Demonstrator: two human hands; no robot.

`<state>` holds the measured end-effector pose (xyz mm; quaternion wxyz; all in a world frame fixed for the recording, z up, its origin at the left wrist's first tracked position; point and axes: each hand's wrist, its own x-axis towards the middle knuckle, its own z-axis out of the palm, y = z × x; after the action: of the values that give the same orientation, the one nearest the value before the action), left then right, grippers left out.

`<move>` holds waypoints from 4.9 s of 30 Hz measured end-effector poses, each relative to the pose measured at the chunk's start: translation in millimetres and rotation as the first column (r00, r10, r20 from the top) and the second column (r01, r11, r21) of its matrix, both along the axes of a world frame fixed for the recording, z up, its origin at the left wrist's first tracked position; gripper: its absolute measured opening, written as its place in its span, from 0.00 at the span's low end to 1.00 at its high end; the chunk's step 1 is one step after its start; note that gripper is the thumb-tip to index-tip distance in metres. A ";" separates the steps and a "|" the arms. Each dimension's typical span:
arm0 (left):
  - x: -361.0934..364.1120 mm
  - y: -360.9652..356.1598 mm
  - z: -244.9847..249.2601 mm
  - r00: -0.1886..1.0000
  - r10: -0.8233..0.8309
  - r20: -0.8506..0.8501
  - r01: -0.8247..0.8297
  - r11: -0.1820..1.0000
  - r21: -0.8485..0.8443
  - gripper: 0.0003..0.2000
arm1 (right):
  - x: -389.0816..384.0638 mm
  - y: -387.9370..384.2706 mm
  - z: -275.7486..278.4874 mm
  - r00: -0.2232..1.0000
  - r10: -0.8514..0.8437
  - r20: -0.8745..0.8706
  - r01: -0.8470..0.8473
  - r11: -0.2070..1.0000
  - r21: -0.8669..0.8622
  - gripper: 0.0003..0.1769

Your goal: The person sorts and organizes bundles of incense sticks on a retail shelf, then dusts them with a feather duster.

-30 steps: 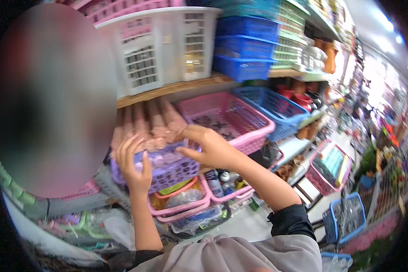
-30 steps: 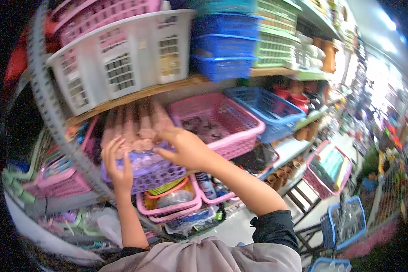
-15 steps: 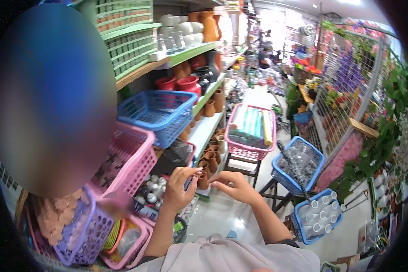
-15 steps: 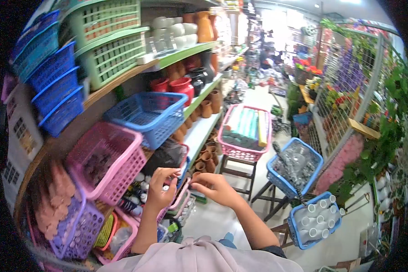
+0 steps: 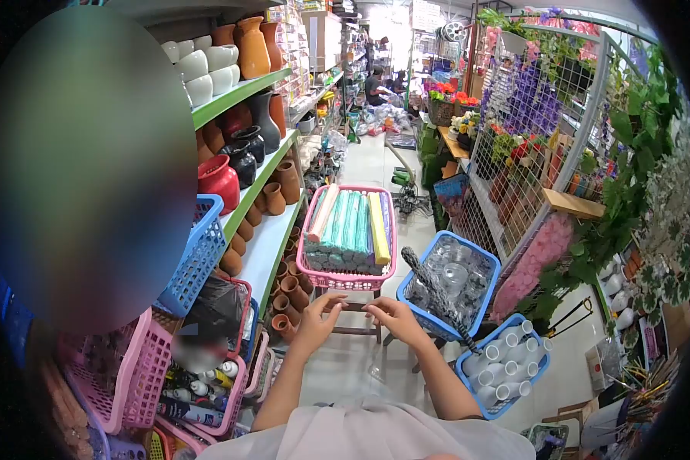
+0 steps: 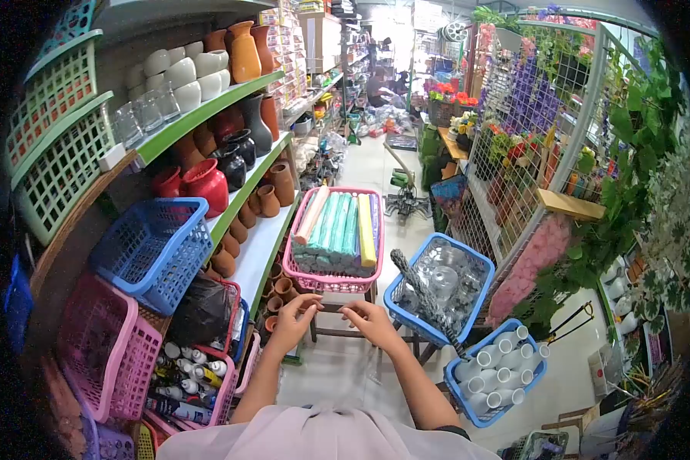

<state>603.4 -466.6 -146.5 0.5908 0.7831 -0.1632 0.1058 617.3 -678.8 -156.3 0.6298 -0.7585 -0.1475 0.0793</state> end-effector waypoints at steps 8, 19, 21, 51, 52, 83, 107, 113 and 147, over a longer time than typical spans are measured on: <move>108.3 16.1 -55.7 0.991 0.122 -0.053 -0.123 0.992 -0.014 0.10 | 83.3 4.0 -59.2 0.988 -0.144 0.051 0.147 0.987 -0.058 0.13; 291.7 62.4 -69.5 0.933 0.355 0.057 -0.355 0.884 0.304 0.17 | 219.8 69.2 -59.5 0.991 -0.077 0.114 0.094 0.983 -0.160 0.12; 318.3 66.5 -80.7 0.943 0.326 0.059 -0.329 0.896 0.299 0.19 | 239.0 83.4 -58.6 0.996 -0.071 0.052 0.078 0.985 -0.153 0.13; 298.5 -3.9 -68.2 0.866 -0.424 -0.265 0.220 0.799 -0.559 0.33 | 232.9 70.0 -64.5 0.983 -0.031 -0.179 0.100 0.917 0.387 0.32; 289.3 -10.8 -57.0 0.827 -0.442 -0.346 0.146 0.764 -0.628 0.32 | 223.4 63.9 -58.9 0.982 -0.032 -0.188 0.098 0.931 0.352 0.31; 70.5 -103.3 -88.2 0.591 -0.664 -0.457 -0.076 0.519 -0.852 0.26 | 27.1 -174.5 -148.0 0.747 -0.570 0.342 0.656 0.549 -0.517 0.26; 37.5 -83.3 -116.7 0.480 -0.751 -0.453 -0.079 0.477 -0.875 0.31 | -52.7 -161.9 -92.9 0.815 -0.424 0.395 0.579 0.575 -0.578 0.20; 42.3 -73.3 -120.4 0.398 -0.793 -0.461 -0.088 0.468 -0.880 0.29 | -58.7 -168.2 -96.4 0.881 -0.039 0.472 0.387 0.632 -0.671 0.16; 19.5 -65.5 -110.1 0.595 -0.581 -0.556 -0.076 0.648 -0.758 0.26 | -67.9 -156.4 -70.2 0.924 -0.237 0.300 0.382 0.613 -0.692 0.15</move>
<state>622.9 -532.1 -256.7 0.8649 0.4186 0.0362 -0.2746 549.4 -835.2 -226.4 0.2563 -0.9652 -0.0249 -0.0463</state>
